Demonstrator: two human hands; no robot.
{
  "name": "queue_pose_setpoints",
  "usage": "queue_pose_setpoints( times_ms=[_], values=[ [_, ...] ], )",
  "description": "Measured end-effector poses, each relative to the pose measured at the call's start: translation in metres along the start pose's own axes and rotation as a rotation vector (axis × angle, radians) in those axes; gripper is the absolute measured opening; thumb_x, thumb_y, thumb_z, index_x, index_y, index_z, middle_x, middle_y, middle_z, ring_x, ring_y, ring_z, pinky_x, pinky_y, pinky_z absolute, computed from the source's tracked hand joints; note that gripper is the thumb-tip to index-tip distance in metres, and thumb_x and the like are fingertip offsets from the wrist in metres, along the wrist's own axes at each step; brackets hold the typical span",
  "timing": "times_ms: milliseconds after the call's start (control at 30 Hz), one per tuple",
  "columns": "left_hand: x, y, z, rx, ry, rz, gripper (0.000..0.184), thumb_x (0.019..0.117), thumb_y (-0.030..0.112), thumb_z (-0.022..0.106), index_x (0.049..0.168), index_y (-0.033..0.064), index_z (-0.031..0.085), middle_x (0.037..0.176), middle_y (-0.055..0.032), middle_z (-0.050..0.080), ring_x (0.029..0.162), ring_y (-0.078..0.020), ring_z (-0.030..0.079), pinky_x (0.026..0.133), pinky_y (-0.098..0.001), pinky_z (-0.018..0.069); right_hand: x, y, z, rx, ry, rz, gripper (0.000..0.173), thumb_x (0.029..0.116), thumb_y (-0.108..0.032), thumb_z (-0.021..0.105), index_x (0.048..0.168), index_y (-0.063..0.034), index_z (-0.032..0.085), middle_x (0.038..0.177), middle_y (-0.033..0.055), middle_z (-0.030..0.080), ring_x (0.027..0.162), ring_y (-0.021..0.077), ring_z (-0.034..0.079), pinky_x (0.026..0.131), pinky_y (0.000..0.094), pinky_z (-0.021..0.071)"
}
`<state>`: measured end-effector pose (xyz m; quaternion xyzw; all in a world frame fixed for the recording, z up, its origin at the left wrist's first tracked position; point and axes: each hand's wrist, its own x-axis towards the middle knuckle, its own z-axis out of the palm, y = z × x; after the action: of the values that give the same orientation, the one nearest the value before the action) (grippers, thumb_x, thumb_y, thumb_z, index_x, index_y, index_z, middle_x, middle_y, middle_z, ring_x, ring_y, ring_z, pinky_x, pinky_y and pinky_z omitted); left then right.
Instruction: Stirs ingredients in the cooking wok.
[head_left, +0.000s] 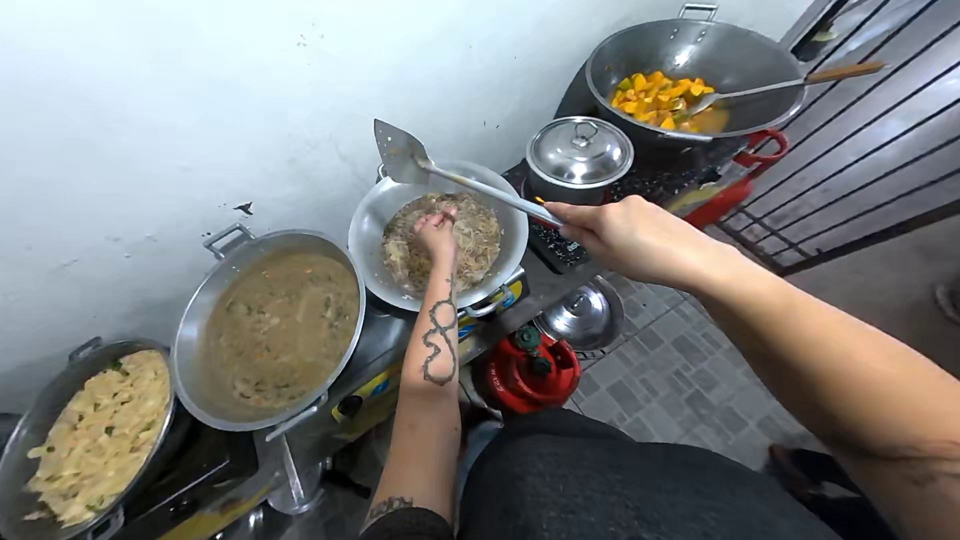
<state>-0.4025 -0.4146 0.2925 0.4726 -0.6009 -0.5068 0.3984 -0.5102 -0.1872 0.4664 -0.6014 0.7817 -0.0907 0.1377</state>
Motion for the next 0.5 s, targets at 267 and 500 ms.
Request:
queue_pose_setpoints(
  times_ms=[267, 500],
  values=[
    [-0.073, -0.043, -0.058, 0.228, 0.221, 0.077, 0.04, 0.097, 0.018, 0.07, 0.133, 0.0018, 0.065, 0.14, -0.0289, 0.052, 0.13, -0.0399, 0.05, 0.108, -0.0488, 0.0436, 0.012, -0.002, 0.059, 0.065, -0.014, 0.173, 0.052, 0.1096, -0.015, 0.047, 0.161, -0.0199, 0.038, 0.099, 0.0262, 0.071, 0.091, 0.048, 0.07, 0.08, 0.0639, 0.0541],
    [-0.193, -0.098, -0.057, 0.447, -0.234, 0.444, 0.033, 0.0898, 0.007, 0.069, 0.117, -0.0113, 0.068, 0.127, -0.0372, 0.056, 0.115, -0.049, 0.056, 0.101, -0.0529, 0.0476, -0.03, 0.018, 0.148, 0.407, -0.152, 0.409, 0.048, 0.1135, -0.026, 0.037, 0.16, -0.0152, 0.038, 0.117, 0.0286, 0.068, 0.11, 0.0471, 0.066, 0.097, 0.0615, 0.0494]
  ],
)
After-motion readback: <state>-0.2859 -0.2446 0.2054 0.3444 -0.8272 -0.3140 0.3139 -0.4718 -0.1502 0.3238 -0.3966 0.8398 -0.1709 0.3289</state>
